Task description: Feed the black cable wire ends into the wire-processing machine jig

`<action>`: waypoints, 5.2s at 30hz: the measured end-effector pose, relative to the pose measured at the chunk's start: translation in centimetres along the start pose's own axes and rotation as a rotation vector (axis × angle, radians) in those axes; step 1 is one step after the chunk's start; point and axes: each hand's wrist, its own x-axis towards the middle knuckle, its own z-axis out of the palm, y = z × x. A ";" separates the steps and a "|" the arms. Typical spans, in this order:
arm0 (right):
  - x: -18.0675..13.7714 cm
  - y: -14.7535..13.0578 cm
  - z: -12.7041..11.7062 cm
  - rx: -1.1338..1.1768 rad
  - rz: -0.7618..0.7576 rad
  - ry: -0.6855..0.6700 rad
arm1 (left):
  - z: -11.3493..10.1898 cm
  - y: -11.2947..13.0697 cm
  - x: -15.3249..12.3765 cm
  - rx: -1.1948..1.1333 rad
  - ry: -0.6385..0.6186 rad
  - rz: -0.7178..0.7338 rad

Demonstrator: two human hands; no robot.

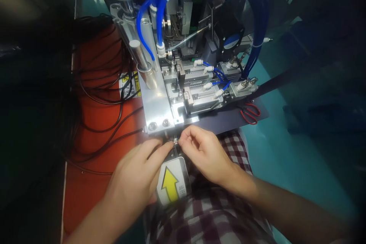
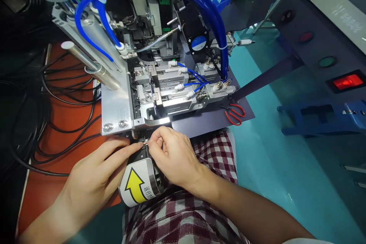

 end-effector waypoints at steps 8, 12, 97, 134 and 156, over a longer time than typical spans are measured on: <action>0.1 0.6 -0.2 0.079 0.048 -0.036 | 0.0 0.1 0.1 -0.010 0.013 -0.005; 0.2 0.5 0.0 0.134 0.092 -0.030 | -0.4 -0.2 0.1 -0.014 -0.029 0.016; -0.3 -0.6 1.0 -0.552 -0.285 0.155 | -0.6 0.3 1.0 0.022 0.031 0.081; 0.3 1.0 0.4 0.039 0.122 0.012 | -0.2 -0.1 0.2 -0.050 0.005 0.045; -0.3 0.0 0.6 -0.316 -0.256 0.156 | -0.1 0.1 0.5 -0.032 0.019 0.045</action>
